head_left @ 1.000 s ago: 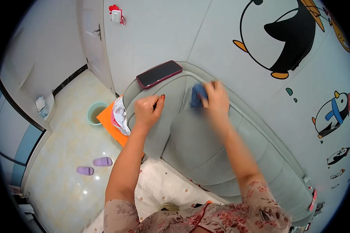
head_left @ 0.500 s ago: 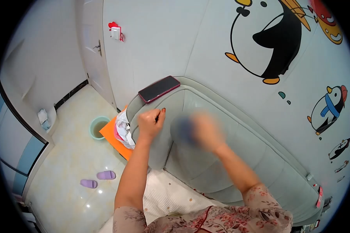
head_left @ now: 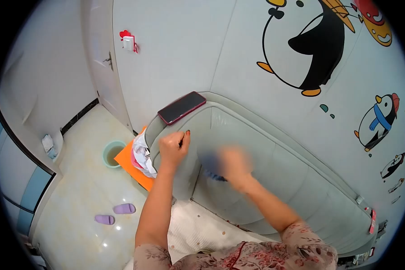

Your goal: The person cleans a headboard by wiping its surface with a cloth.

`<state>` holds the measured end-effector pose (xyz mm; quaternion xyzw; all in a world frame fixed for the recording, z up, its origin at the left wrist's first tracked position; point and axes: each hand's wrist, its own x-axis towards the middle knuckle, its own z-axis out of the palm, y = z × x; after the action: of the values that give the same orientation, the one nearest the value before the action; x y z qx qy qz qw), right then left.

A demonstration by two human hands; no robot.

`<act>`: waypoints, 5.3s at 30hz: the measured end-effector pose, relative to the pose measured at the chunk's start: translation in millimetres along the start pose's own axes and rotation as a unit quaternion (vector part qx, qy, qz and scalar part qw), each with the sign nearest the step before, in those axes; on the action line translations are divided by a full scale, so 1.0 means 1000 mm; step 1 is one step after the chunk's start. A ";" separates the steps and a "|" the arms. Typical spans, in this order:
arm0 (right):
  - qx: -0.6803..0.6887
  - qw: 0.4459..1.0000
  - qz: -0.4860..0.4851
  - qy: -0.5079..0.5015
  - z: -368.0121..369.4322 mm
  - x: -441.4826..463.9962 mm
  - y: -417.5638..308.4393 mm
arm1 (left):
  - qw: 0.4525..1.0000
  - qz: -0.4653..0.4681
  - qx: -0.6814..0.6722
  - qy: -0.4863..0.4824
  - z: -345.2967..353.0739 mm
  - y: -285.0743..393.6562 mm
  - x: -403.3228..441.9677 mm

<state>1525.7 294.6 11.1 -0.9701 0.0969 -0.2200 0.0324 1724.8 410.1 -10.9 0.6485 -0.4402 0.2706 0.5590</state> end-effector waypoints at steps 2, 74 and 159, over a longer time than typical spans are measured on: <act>-0.048 0.990 0.038 0.128 -0.025 0.028 0.010 | 1.000 -0.005 -0.002 -0.003 -0.001 0.005 0.002; -0.103 0.974 0.097 0.175 -0.004 -0.106 0.016 | 0.997 -0.058 -0.040 -0.040 -0.006 0.004 -0.002; -0.066 0.985 0.045 0.153 -0.005 0.112 0.052 | 1.000 0.000 0.015 -0.018 -0.002 0.003 -0.004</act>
<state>1613.8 221.0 57.6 -0.9198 0.1590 -0.3568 -0.0372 1720.6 412.8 -12.6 0.6615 -0.4460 0.2652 0.5414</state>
